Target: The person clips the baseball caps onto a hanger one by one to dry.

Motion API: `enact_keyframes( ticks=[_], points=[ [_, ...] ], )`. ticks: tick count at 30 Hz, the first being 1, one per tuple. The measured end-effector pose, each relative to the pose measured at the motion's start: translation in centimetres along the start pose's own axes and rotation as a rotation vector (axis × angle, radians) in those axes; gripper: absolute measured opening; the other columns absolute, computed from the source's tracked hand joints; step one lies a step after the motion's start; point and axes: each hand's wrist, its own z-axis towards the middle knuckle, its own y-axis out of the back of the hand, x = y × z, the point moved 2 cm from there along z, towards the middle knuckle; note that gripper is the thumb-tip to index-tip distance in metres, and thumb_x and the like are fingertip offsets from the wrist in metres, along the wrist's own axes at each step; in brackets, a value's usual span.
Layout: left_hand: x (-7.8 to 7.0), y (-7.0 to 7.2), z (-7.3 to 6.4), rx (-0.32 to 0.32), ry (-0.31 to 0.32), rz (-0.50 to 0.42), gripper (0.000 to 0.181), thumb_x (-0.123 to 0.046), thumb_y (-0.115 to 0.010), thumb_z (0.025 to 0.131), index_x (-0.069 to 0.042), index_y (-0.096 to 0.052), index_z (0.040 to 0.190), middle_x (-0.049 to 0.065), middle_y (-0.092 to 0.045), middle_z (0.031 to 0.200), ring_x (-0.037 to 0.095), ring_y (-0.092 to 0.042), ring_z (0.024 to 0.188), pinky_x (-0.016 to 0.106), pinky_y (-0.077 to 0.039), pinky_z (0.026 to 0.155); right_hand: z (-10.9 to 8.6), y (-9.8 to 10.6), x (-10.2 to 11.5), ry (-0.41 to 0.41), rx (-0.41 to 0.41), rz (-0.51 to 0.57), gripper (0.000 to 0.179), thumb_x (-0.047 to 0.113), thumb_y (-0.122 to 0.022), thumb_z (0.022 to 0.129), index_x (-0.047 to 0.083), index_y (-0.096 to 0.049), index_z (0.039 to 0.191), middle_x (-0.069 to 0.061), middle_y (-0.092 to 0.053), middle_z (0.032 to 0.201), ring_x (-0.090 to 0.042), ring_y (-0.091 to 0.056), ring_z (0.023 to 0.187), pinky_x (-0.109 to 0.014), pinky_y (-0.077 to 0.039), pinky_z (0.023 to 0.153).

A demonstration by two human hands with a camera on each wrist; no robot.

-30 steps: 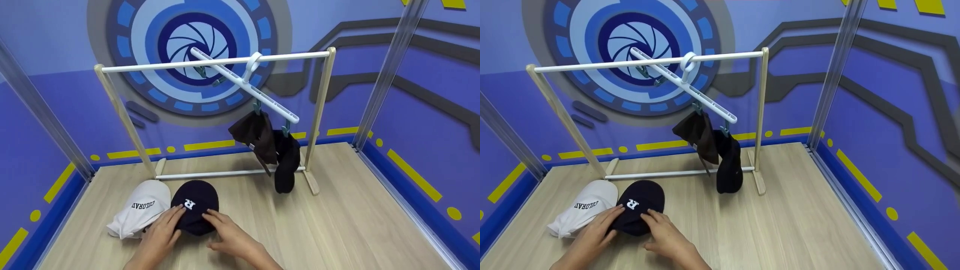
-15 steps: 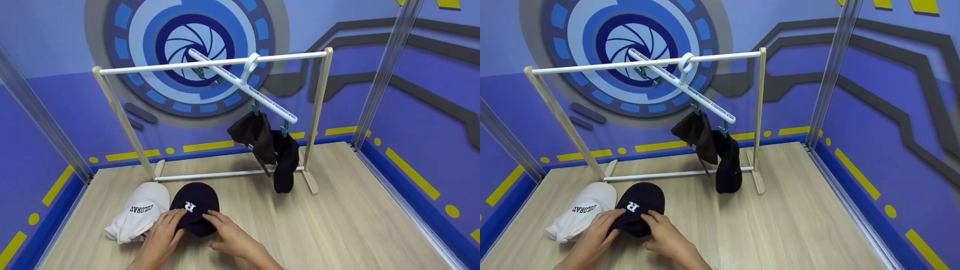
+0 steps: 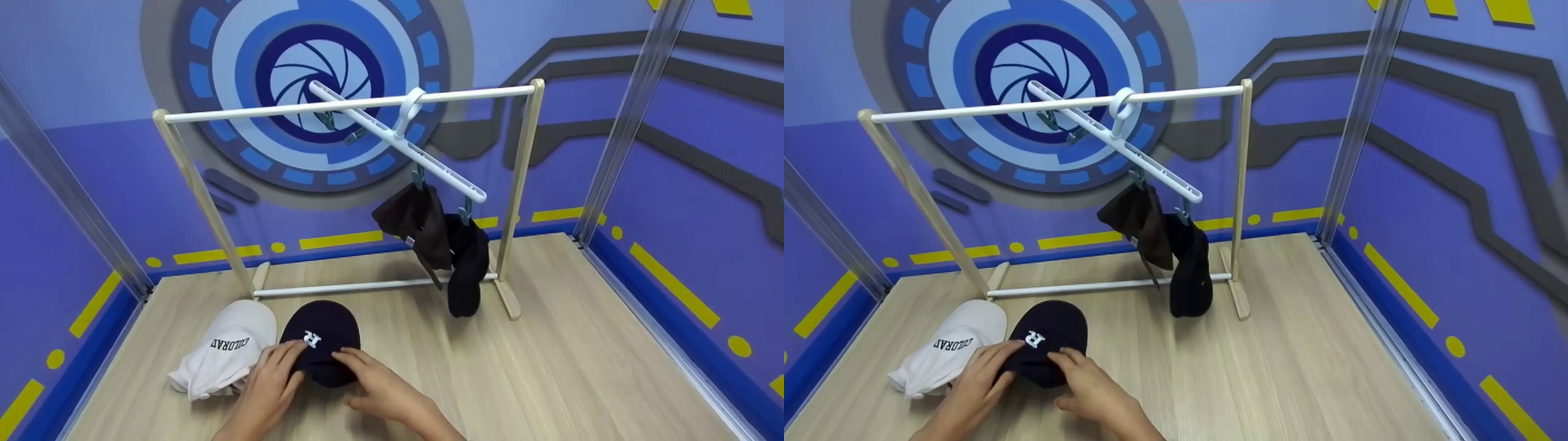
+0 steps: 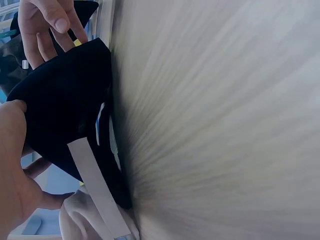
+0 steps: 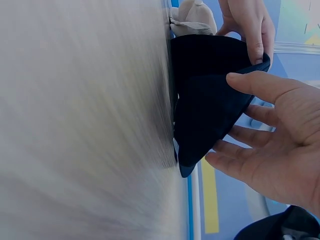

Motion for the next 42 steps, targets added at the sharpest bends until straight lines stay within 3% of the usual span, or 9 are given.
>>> enact_keyframes(
  ticks=[5,14,18,25,33,38,42],
  points=[
    [-0.4,-0.3,0.4,-0.027,0.008,-0.025,0.042,-0.008,-0.075,0.079,-0.004,-0.069,0.120,0.011,-0.068,0.117,0.030,-0.060,0.103,0.048,-0.052,0.085,0.1,0.0,-0.1,-0.019,0.004,0.005,0.076,0.012,-0.076,0.090,0.013,-0.039,0.156,-0.014,-0.039,0.158,-0.026,-0.043,0.143,-0.038,-0.043,0.111],
    [-0.6,-0.6,0.9,-0.045,0.051,-0.036,0.039,-0.007,-0.075,0.080,-0.003,-0.070,0.119,0.012,-0.068,0.116,0.032,-0.059,0.104,0.050,-0.053,0.085,1.4,0.3,0.7,-0.026,-0.005,-0.081,0.072,0.020,-0.077,0.091,0.009,-0.042,0.153,-0.014,-0.045,0.153,-0.027,-0.047,0.139,-0.038,-0.043,0.112],
    [-0.6,-0.7,1.0,-0.051,0.058,-0.023,0.038,-0.007,-0.075,0.080,-0.004,-0.070,0.117,0.012,-0.068,0.115,0.032,-0.058,0.103,0.049,-0.052,0.084,2.1,0.3,1.3,-0.066,-0.009,-0.113,0.068,0.022,-0.078,0.090,0.008,-0.047,0.149,-0.013,-0.048,0.151,-0.030,-0.048,0.138,-0.040,-0.043,0.112],
    [-1.3,-1.3,1.0,-0.030,0.042,-0.013,0.035,-0.009,-0.075,0.082,-0.003,-0.071,0.116,0.013,-0.070,0.113,0.030,-0.059,0.099,0.048,-0.053,0.081,3.0,-0.2,2.2,-0.190,-0.016,-0.156,0.055,0.019,-0.075,0.092,0.005,-0.055,0.142,-0.018,-0.050,0.149,-0.043,-0.037,0.144,-0.053,-0.036,0.116],
    [-1.2,-1.6,1.4,-0.031,0.010,-0.019,0.038,-0.008,-0.079,0.077,-0.007,-0.072,0.114,0.011,-0.072,0.112,0.031,-0.059,0.097,0.049,-0.051,0.082,3.4,0.1,2.1,-0.158,0.032,-0.285,0.041,0.013,-0.064,0.100,0.005,-0.058,0.140,-0.014,-0.056,0.146,-0.029,-0.049,0.140,-0.038,-0.043,0.113],
    [-1.1,-1.7,1.2,-0.040,-0.039,-0.007,0.040,-0.006,-0.081,0.073,-0.010,-0.074,0.112,0.007,-0.073,0.110,0.032,-0.060,0.096,0.048,-0.051,0.083,3.2,0.2,1.8,-0.150,0.072,-0.269,0.040,0.012,-0.062,0.101,0.006,-0.058,0.141,-0.011,-0.056,0.147,-0.023,-0.050,0.139,-0.037,-0.046,0.110],
    [-1.1,-1.8,1.1,-0.048,-0.052,-0.006,0.041,-0.004,-0.080,0.072,-0.009,-0.074,0.112,0.008,-0.073,0.111,0.031,-0.060,0.096,0.047,-0.051,0.083,3.0,0.3,1.8,-0.119,0.054,-0.248,0.040,0.010,-0.062,0.101,0.006,-0.059,0.140,-0.012,-0.058,0.144,-0.024,-0.054,0.135,-0.036,-0.048,0.107]
  ],
)
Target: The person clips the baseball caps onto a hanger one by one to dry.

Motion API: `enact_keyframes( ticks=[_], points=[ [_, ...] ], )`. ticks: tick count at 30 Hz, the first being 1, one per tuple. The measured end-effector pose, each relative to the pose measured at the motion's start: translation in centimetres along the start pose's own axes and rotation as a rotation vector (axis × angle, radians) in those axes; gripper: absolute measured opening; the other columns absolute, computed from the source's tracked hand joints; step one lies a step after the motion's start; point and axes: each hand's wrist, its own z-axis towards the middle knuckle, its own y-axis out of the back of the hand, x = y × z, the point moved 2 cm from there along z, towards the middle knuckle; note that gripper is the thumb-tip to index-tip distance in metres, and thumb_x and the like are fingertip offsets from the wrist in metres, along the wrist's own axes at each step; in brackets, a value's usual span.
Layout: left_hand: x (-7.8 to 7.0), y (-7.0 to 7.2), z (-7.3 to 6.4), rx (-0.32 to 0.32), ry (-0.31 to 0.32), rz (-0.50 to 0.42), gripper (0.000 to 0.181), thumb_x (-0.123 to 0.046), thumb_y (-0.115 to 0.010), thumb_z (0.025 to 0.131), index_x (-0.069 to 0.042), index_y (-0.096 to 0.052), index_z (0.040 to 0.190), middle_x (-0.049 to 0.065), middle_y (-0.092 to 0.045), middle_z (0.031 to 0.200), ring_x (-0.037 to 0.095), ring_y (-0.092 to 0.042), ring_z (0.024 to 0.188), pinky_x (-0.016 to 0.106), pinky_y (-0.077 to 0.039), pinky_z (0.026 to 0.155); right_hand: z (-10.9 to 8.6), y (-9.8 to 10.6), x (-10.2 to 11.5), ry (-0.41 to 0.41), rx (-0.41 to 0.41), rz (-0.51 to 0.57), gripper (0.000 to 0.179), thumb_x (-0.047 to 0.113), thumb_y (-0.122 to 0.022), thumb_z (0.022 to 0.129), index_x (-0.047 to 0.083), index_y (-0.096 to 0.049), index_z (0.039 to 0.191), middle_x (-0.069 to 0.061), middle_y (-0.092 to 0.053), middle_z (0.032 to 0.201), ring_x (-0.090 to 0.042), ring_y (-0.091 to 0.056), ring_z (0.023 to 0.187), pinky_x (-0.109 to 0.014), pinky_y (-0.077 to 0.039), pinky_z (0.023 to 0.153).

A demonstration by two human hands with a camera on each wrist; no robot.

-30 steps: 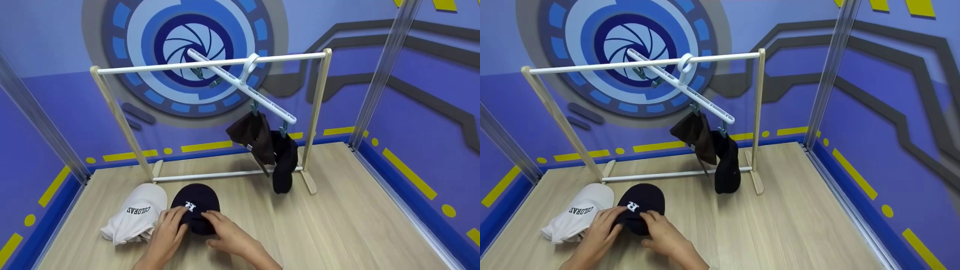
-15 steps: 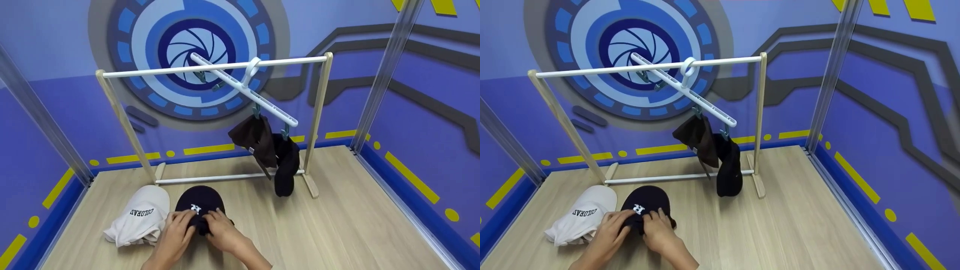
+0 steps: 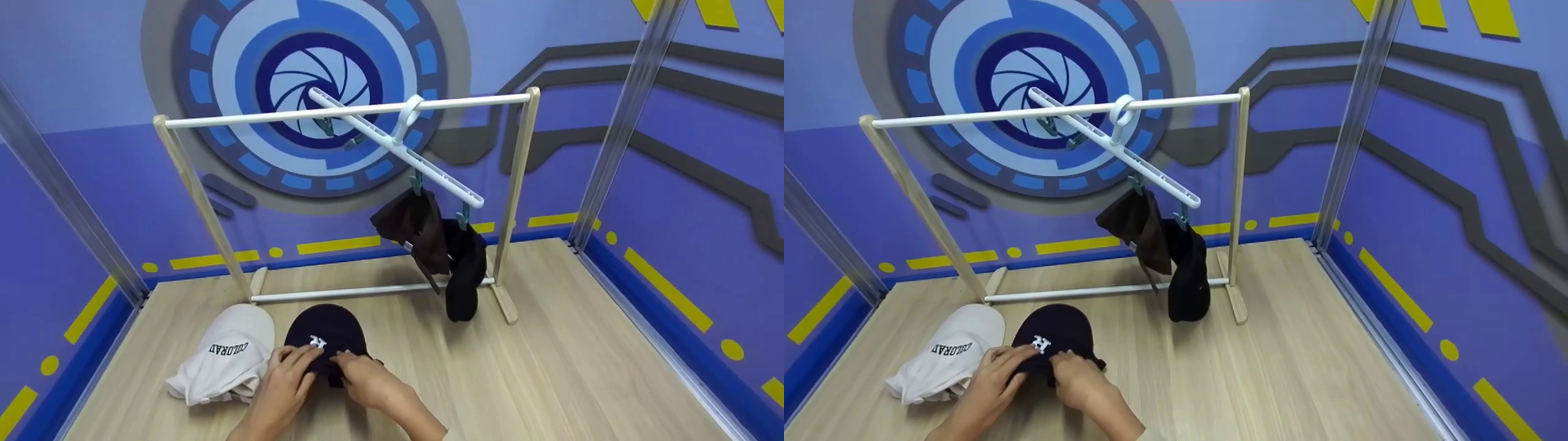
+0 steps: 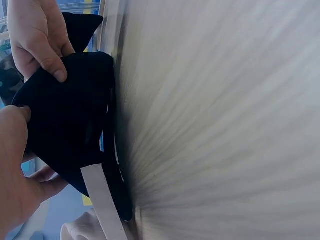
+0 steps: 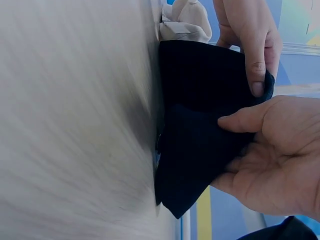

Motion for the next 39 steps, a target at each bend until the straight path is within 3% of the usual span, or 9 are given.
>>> enact_keyframes(
  ticks=[10,15,20,25,31,39],
  points=[
    [-0.1,0.1,0.4,-0.028,0.040,-0.041,0.043,-0.003,-0.080,0.071,-0.009,-0.073,0.113,0.010,-0.072,0.113,0.031,-0.058,0.097,0.048,-0.050,0.084,0.4,0.3,-0.3,0.067,-0.122,0.038,0.027,0.004,-0.067,0.096,0.009,-0.069,0.123,-0.003,-0.072,0.120,-0.016,-0.068,0.112,-0.030,-0.058,0.088],
    [-0.7,0.5,1.0,-0.019,0.056,-0.085,0.046,0.000,-0.079,0.073,-0.009,-0.072,0.117,0.010,-0.071,0.117,0.029,-0.059,0.100,0.048,-0.052,0.084,0.8,0.6,-0.5,0.085,-0.184,0.030,0.026,0.003,-0.073,0.091,0.011,-0.072,0.116,0.001,-0.074,0.114,-0.009,-0.067,0.107,-0.023,-0.056,0.086],
    [-0.9,0.9,1.5,-0.052,0.020,-0.111,0.046,0.003,-0.077,0.075,-0.007,-0.071,0.119,0.011,-0.071,0.119,0.028,-0.062,0.100,0.047,-0.055,0.080,1.0,1.0,-0.6,0.124,-0.277,0.017,0.022,-0.002,-0.074,0.088,0.013,-0.074,0.104,0.003,-0.076,0.105,-0.006,-0.068,0.102,-0.022,-0.057,0.081],
    [-1.0,1.2,2.0,-0.045,0.021,-0.124,0.049,0.004,-0.076,0.075,-0.007,-0.071,0.122,0.009,-0.070,0.122,0.027,-0.062,0.103,0.046,-0.054,0.082,1.0,1.3,-0.7,0.142,-0.400,0.028,0.034,-0.009,-0.073,0.086,0.013,-0.077,0.111,0.003,-0.076,0.108,-0.010,-0.069,0.106,-0.025,-0.057,0.088],
    [-1.3,1.7,2.8,-0.028,0.043,-0.162,0.065,0.014,-0.077,0.068,-0.009,-0.068,0.129,0.007,-0.067,0.127,0.027,-0.062,0.109,0.046,-0.055,0.086,0.9,1.9,-1.0,0.165,-0.543,0.039,0.044,-0.017,-0.068,0.083,0.013,-0.076,0.114,0.002,-0.075,0.111,-0.012,-0.070,0.107,-0.027,-0.057,0.091],
    [-1.7,2.1,3.5,-0.042,0.027,-0.160,0.070,0.021,-0.075,0.067,-0.009,-0.068,0.130,0.005,-0.067,0.127,0.024,-0.063,0.108,0.042,-0.056,0.085,0.8,3.0,-1.4,0.234,-0.653,0.088,0.046,-0.020,-0.067,0.081,0.012,-0.076,0.113,-0.001,-0.076,0.111,-0.015,-0.071,0.107,-0.028,-0.057,0.090]
  ],
)
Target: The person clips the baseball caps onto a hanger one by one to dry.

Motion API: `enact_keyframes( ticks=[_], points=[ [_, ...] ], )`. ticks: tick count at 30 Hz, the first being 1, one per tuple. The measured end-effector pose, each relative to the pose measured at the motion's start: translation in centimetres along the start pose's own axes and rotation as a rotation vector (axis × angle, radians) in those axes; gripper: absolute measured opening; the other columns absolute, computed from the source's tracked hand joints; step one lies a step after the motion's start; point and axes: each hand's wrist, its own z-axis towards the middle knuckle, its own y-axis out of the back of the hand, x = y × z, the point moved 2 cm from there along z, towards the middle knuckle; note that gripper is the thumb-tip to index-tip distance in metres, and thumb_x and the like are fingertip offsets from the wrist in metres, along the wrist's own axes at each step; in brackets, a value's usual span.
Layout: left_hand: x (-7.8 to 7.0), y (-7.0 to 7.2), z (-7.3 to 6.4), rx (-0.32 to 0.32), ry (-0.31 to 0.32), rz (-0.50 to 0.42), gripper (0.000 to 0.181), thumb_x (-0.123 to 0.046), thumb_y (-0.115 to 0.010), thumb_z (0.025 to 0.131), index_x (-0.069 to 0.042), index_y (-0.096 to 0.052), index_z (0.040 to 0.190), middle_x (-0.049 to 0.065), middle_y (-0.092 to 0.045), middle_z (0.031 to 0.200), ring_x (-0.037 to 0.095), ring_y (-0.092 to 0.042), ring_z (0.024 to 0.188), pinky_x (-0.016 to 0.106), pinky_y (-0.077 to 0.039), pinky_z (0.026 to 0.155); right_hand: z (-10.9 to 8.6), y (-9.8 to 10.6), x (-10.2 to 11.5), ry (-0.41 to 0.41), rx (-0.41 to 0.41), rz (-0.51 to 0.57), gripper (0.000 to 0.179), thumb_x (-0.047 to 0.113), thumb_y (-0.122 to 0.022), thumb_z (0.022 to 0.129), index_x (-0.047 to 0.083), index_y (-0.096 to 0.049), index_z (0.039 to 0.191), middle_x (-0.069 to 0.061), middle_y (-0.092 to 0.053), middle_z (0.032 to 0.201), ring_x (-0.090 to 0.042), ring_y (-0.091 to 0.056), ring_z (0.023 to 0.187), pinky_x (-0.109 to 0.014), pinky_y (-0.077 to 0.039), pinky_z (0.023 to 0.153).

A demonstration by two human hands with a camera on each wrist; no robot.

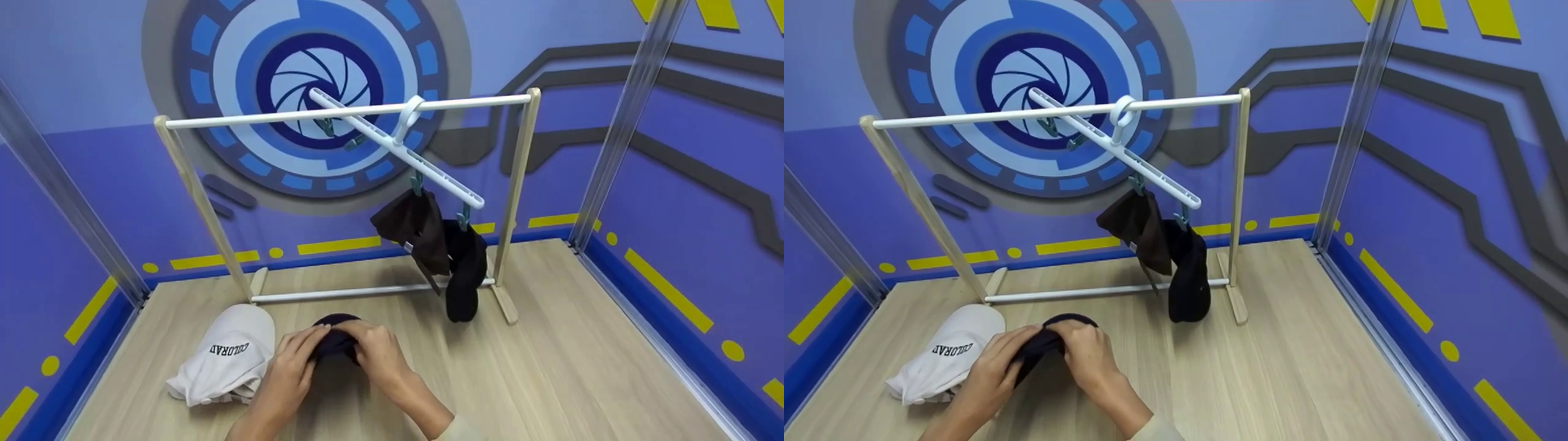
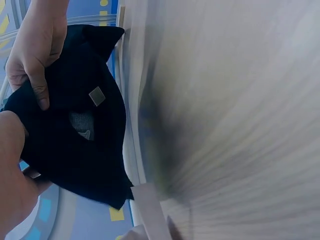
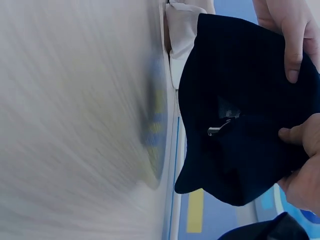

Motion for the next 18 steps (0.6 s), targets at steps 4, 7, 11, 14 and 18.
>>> enact_keyframes(
  ticks=[4,7,11,14,18],
  points=[
    [-0.1,0.0,0.2,0.002,-0.015,0.003,0.071,0.020,-0.074,0.069,-0.011,-0.067,0.132,0.005,-0.068,0.126,0.022,-0.063,0.107,0.039,-0.055,0.086,0.2,0.4,-0.3,0.037,-0.065,0.018,0.045,-0.021,-0.068,0.079,0.009,-0.076,0.112,-0.003,-0.076,0.112,-0.016,-0.072,0.106,-0.028,-0.058,0.089],
    [-0.1,0.0,0.4,0.002,-0.018,-0.005,0.070,0.020,-0.073,0.071,-0.011,-0.066,0.133,0.005,-0.068,0.125,0.022,-0.064,0.107,0.038,-0.056,0.085,0.4,0.8,-0.3,0.052,-0.096,0.026,0.041,-0.019,-0.070,0.081,0.009,-0.076,0.111,-0.003,-0.076,0.111,-0.016,-0.072,0.104,-0.027,-0.058,0.087],
    [-0.1,-0.1,0.8,-0.005,-0.010,-0.019,0.065,0.019,-0.074,0.073,-0.010,-0.067,0.131,0.004,-0.068,0.124,0.022,-0.064,0.106,0.039,-0.056,0.084,0.7,1.1,-0.3,0.070,-0.107,0.008,0.035,-0.014,-0.071,0.084,0.009,-0.077,0.110,-0.002,-0.076,0.107,-0.015,-0.073,0.100,-0.025,-0.058,0.085],
    [-0.1,-0.1,1.2,-0.003,0.008,-0.044,0.060,0.017,-0.073,0.076,-0.010,-0.067,0.130,0.003,-0.069,0.124,0.022,-0.065,0.109,0.035,-0.054,0.090,0.8,1.4,-0.3,0.069,-0.111,-0.004,0.033,-0.013,-0.072,0.085,0.009,-0.077,0.109,-0.002,-0.077,0.105,-0.014,-0.074,0.098,-0.024,-0.058,0.083],
    [0.0,0.1,1.7,-0.002,0.027,-0.087,0.054,0.014,-0.070,0.081,-0.008,-0.067,0.130,0.003,-0.069,0.125,0.022,-0.065,0.114,0.026,-0.048,0.101,1.2,1.7,-0.4,0.058,-0.120,-0.004,0.033,-0.013,-0.072,0.084,0.009,-0.077,0.108,-0.002,-0.077,0.104,-0.014,-0.074,0.097,-0.025,-0.058,0.083]
  ],
)
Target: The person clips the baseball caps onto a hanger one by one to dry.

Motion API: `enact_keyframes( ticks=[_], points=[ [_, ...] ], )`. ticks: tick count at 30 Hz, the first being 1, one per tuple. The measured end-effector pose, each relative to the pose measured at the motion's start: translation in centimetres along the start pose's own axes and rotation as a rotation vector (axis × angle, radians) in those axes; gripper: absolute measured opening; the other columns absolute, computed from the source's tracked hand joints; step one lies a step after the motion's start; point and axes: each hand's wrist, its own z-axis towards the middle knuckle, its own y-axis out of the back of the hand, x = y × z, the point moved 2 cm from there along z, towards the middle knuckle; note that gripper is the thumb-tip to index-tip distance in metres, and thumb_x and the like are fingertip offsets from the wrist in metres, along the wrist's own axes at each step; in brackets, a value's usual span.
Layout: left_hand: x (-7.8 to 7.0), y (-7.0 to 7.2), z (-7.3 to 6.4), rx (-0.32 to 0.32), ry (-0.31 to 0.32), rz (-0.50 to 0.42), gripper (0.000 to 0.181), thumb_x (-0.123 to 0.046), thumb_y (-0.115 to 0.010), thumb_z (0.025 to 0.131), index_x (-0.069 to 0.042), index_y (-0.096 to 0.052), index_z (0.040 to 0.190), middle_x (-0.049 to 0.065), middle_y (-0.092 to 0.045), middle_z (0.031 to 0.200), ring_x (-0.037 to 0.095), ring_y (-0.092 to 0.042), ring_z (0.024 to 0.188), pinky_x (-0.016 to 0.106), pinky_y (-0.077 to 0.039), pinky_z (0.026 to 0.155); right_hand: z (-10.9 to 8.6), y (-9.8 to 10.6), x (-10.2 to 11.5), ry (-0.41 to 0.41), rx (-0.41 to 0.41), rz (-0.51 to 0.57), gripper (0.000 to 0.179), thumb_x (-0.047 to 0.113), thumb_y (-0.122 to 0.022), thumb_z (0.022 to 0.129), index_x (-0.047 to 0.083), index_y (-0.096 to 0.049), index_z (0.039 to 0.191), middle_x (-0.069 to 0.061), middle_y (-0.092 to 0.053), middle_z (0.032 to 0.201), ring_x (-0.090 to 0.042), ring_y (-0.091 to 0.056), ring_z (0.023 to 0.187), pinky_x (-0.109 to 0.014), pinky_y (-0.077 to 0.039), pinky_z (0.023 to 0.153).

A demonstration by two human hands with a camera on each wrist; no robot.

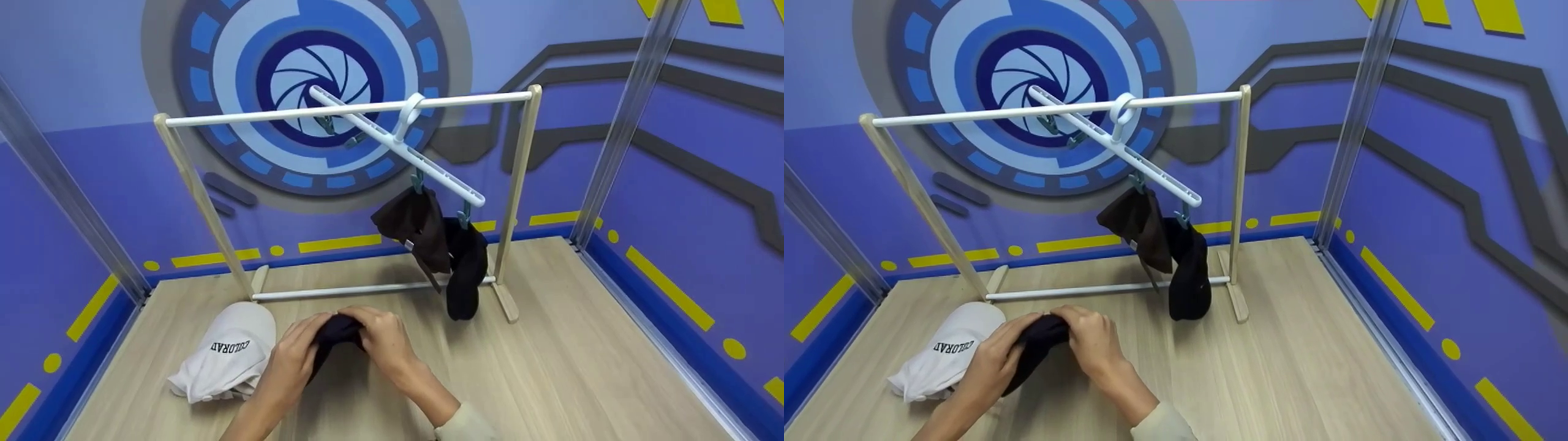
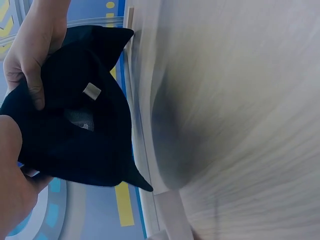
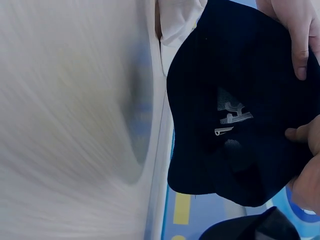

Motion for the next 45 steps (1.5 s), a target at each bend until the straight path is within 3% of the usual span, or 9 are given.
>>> enact_keyframes(
  ticks=[8,16,25,36,45],
  points=[
    [-0.3,0.4,0.9,-0.027,0.030,-0.073,0.045,0.004,-0.067,0.093,-0.007,-0.062,0.136,0.007,-0.067,0.130,0.025,-0.064,0.120,0.022,-0.043,0.107,1.0,0.7,-0.4,0.000,-0.059,-0.017,0.038,-0.017,-0.069,0.079,0.007,-0.078,0.108,-0.006,-0.078,0.101,-0.018,-0.075,0.093,-0.029,-0.060,0.080],
    [-0.4,0.6,2.4,-0.060,0.076,-0.130,0.042,0.004,-0.062,0.097,-0.011,-0.064,0.136,0.001,-0.069,0.128,0.019,-0.065,0.119,0.022,-0.047,0.102,1.9,1.4,-0.4,-0.038,-0.028,-0.018,0.036,-0.013,-0.070,0.082,0.008,-0.077,0.110,-0.005,-0.077,0.104,-0.020,-0.074,0.095,-0.032,-0.060,0.082],
    [-0.3,1.0,4.8,-0.065,0.129,-0.131,0.030,-0.005,-0.060,0.102,-0.014,-0.069,0.129,0.001,-0.071,0.124,0.018,-0.067,0.116,0.035,-0.053,0.097,3.1,2.1,-0.5,-0.088,-0.025,-0.016,0.028,-0.001,-0.074,0.083,0.009,-0.077,0.109,-0.005,-0.078,0.099,-0.023,-0.075,0.090,-0.036,-0.061,0.080],
    [0.0,1.5,7.0,-0.049,0.124,-0.115,0.024,-0.008,-0.059,0.103,-0.009,-0.070,0.124,0.007,-0.073,0.119,0.021,-0.069,0.114,0.041,-0.055,0.095,3.9,2.8,-0.2,-0.141,0.028,-0.006,0.025,0.006,-0.074,0.088,0.005,-0.074,0.113,-0.010,-0.078,0.100,-0.026,-0.075,0.089,-0.039,-0.061,0.077],
    [0.1,1.8,8.7,0.021,0.135,-0.116,0.025,-0.015,-0.055,0.106,-0.011,-0.070,0.125,0.005,-0.073,0.120,0.022,-0.068,0.114,0.041,-0.055,0.097,4.8,3.3,-0.3,-0.161,0.058,0.017,0.019,0.012,-0.070,0.095,0.005,-0.074,0.112,-0.009,-0.077,0.103,-0.024,-0.075,0.093,-0.036,-0.061,0.080]
  ],
)
